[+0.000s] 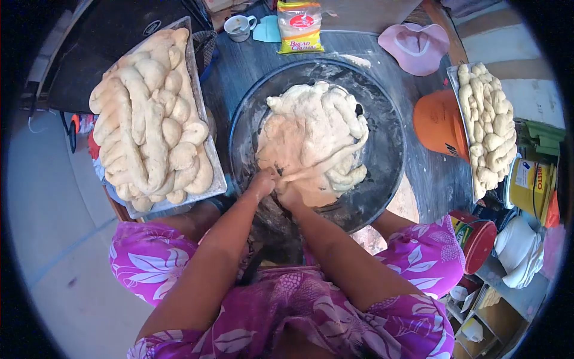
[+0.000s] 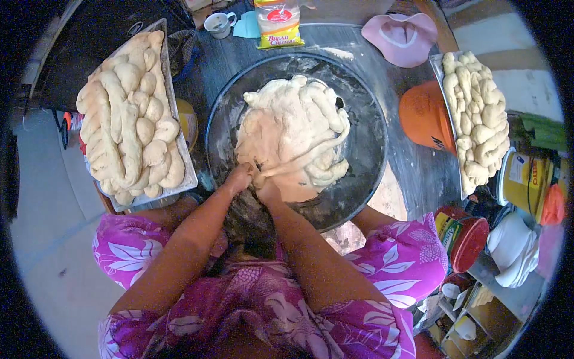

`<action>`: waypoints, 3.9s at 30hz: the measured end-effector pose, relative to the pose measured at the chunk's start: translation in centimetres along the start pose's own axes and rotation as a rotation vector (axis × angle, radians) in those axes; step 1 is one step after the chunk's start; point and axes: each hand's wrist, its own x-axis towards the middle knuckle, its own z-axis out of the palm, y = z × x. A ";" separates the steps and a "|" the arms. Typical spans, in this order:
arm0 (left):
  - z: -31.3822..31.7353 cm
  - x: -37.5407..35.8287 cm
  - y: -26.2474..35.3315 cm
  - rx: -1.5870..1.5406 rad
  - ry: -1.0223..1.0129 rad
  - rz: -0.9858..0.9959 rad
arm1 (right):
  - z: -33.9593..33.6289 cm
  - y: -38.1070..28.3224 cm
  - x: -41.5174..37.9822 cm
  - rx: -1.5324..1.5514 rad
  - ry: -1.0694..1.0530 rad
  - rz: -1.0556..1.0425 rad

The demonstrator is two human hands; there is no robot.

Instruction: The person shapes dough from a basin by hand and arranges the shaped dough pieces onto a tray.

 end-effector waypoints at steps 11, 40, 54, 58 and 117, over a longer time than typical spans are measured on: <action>5.7 0.8 -0.7 0.357 0.017 0.089 | -20.9 -0.5 5.8 0.088 -0.480 -0.052; -17.1 -10.8 29.0 -1.159 0.235 0.419 | -28.0 -16.5 -12.5 0.759 -0.186 -0.293; -36.0 -24.8 23.6 -1.335 0.448 0.984 | -16.9 -4.6 -8.0 0.592 -0.368 -0.062; -33.8 -24.3 19.0 -1.319 0.478 0.710 | -20.6 -11.5 -7.9 0.847 -0.587 -0.091; -36.3 -10.7 -1.9 -0.697 0.781 0.222 | -13.4 -33.7 -10.5 0.007 0.216 -1.279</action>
